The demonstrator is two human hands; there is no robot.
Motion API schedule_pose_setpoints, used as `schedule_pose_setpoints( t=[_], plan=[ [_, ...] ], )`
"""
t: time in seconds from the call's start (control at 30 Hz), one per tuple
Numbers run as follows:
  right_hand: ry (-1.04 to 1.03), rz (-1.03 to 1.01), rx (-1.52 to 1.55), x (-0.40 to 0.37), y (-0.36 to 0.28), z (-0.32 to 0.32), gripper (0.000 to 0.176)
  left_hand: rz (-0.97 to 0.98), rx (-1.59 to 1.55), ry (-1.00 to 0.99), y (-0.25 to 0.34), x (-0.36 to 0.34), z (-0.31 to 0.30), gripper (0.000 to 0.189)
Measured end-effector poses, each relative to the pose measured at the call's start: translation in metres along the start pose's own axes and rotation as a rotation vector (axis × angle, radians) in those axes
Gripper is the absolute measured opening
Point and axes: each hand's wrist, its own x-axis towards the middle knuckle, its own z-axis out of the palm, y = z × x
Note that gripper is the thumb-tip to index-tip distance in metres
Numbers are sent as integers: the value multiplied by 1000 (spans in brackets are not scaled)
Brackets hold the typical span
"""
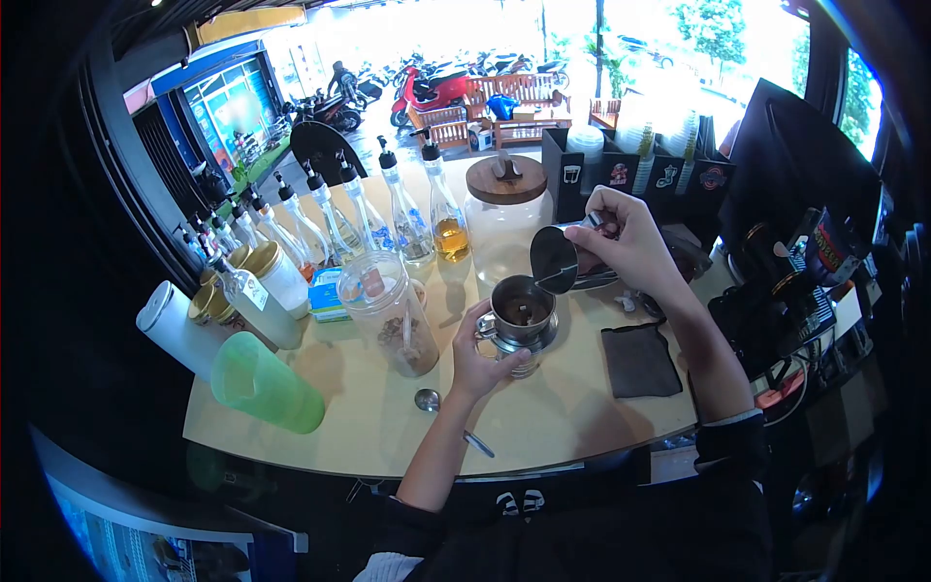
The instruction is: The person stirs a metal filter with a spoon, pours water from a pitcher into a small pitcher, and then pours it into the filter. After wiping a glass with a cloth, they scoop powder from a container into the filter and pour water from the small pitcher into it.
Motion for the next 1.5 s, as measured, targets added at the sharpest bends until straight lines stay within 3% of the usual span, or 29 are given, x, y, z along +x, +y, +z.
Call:
schedule_pose_setpoints(
  t=[0.17,0.6,0.7,0.87,1.07,1.3,1.37,1.43,1.5],
  plan=[
    [23,-44,-115,4,7,2,28,-11,8,-10,1,0,-1,81],
    [53,35,-22,4,2,7,21,-22,-13,-2,2,0,0,81],
    [87,-74,-153,6,24,-5,24,-2,21,-1,-1,0,-1,82],
    [229,40,121,-5,46,-19,27,-17,-15,-3,-2,-1,0,84],
    [371,197,476,-30,117,-19,22,-6,-44,5,-1,1,1,84],
    [460,329,543,-54,167,14,23,-18,-19,-4,-2,-2,-1,86],
    [475,308,588,-57,180,23,23,-17,-14,-7,-6,1,-4,86],
    [485,285,637,-59,190,31,23,141,-110,69,-5,6,-9,76],
    [501,228,707,-61,196,37,23,114,-61,154,-1,3,-16,69]
  ],
)
